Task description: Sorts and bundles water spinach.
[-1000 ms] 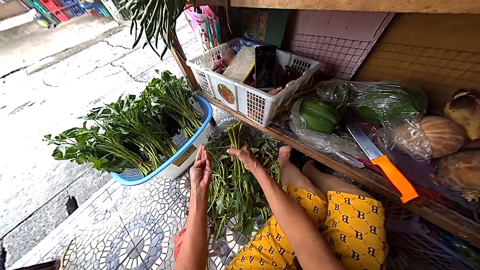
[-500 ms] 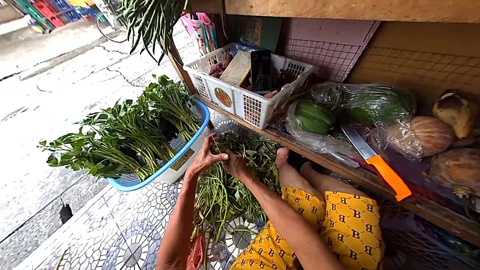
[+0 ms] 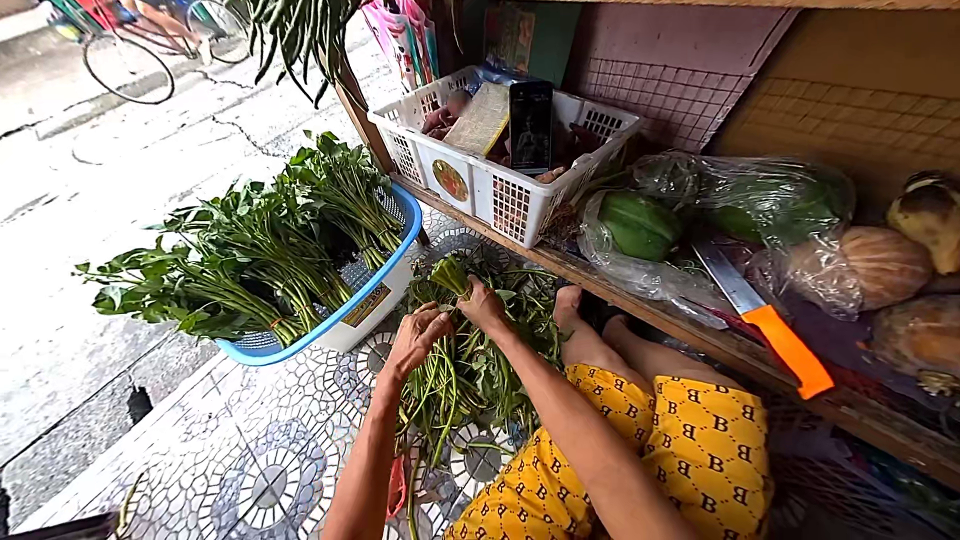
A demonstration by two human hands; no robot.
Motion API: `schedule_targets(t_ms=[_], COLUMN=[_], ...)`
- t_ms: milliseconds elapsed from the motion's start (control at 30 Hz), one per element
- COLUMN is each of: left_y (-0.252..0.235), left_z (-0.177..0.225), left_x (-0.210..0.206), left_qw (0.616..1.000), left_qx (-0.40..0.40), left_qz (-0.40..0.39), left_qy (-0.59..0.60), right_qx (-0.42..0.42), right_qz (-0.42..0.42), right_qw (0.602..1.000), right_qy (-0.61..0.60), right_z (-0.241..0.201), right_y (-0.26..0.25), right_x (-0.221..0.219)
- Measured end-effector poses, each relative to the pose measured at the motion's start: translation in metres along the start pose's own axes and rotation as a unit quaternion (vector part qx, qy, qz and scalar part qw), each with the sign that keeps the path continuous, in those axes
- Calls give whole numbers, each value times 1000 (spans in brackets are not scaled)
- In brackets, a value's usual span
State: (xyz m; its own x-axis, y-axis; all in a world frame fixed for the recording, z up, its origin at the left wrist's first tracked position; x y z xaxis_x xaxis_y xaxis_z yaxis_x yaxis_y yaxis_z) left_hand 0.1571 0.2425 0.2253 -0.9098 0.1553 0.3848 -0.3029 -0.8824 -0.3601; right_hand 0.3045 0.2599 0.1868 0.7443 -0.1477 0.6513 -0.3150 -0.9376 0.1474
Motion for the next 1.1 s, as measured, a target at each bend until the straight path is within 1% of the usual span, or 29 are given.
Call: schedule_targets(t_ms=[33,67,100,133,167,200,233,267,300,367,400,467,533,600,667,733,800,900,1000,1100], left_y=[3,7,10,12,14,17,19,19,16,7,2,-7,-14,-20,-24,-29,-34,-39,-42,-42], left_z=[-13,-23,-28,-33,-40,-47,-52,-54,-54,-50,-46,-38,-31,-30,-32,-30,-25,-16,-18,-18], left_x=[5,5,0,-8,-17,-26,-32,-35,-36,-31,-26,-16,-4,9,19,24,26,20,11,8], left_qw=[989,956,905,829,727,638,592,591,625,735,777,834,887,928,952,966,976,979,975,972], left_qx=[46,88,124,166,223,266,286,301,311,308,295,262,226,213,216,210,195,166,158,177], left_qz=[70,117,153,190,229,258,269,280,290,286,272,215,156,136,128,115,95,62,37,-6], left_qy=[120,255,377,499,608,676,704,694,655,532,486,435,370,273,175,96,10,-97,-154,-156], right_qx=[-27,-43,-53,-60,-63,-58,-41,-18,5,38,43,50,79,123,164,188,198,224,214,189], right_qz=[6,15,22,25,26,29,37,46,54,74,82,93,107,123,126,118,98,99,71,72], right_qw=[998,993,984,975,967,963,965,971,978,987,989,991,990,984,978,974,973,967,971,976], right_qy=[-55,-111,-166,-213,-245,-260,-257,-236,-204,-139,-114,-81,-53,-33,-2,35,62,67,76,86], right_z=[7,13,17,18,17,15,11,6,1,-5,-5,-3,-3,-5,-8,-10,-12,-12,-11,-10], right_y=[-6,-10,-12,-12,-11,-9,-6,-3,1,8,10,10,13,15,16,17,19,21,21,20], right_x=[-3,-9,-17,-22,-25,-26,-24,-21,-15,-6,-3,-1,-4,-10,-18,-25,-31,-33,-32,-29])
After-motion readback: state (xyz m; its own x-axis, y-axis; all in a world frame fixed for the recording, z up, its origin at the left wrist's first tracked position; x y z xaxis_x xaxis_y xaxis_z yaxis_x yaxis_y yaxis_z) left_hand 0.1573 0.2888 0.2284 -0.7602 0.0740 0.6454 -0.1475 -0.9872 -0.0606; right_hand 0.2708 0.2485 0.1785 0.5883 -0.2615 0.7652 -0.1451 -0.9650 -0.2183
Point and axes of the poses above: each hand's wrist, its own y-axis away from the middle knuckle, its own x-axis out of the back of the hand, z = x × y, the point moved 8 cm from there along -y, towards the middle knuckle, and after that the axes turned 15 degrees about z, right-handed, at the moved point
